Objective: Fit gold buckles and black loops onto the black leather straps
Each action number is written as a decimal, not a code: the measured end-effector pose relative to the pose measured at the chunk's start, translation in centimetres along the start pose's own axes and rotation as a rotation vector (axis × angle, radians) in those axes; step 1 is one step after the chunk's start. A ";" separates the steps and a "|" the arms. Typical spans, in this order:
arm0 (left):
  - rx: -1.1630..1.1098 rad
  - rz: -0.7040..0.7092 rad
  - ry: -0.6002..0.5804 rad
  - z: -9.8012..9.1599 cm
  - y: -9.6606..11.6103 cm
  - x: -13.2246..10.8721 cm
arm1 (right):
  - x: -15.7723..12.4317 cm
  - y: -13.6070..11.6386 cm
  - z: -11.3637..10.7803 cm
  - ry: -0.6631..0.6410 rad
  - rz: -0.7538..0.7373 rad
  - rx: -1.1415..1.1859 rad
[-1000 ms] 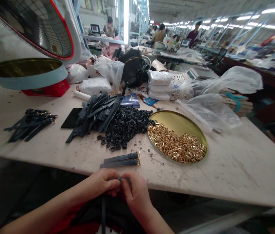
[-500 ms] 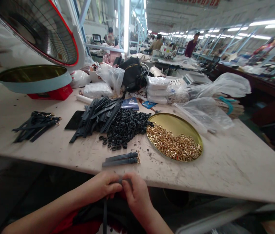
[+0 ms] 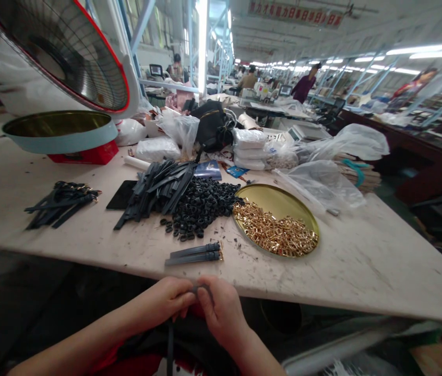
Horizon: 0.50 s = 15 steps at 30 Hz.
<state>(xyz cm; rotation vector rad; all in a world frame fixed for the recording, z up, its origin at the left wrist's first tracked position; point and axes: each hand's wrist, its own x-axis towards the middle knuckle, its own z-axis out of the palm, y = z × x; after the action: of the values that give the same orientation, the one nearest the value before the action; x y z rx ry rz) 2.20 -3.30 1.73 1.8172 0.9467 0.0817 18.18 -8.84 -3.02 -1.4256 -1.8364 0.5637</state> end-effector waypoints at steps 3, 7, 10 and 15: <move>-0.036 -0.019 -0.042 -0.6 -0.2 0.0 | -0.1 0.3 0.0 -0.006 0.000 0.004; -0.130 -0.039 -0.065 -0.9 -0.6 0.3 | 0.0 0.7 0.1 -0.005 0.000 -0.014; -0.185 -0.047 -0.077 -0.5 -0.5 0.8 | 0.3 0.9 0.0 -0.054 -0.042 -0.015; -0.149 0.023 -0.072 -0.2 -0.1 1.5 | 0.2 1.2 0.7 -0.007 0.011 0.077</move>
<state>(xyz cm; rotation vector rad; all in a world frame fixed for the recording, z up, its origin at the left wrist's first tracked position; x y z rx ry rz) 3.12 -2.18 1.19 1.6829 0.8471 0.0978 18.37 -8.22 -4.23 -1.3848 -1.7940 0.6384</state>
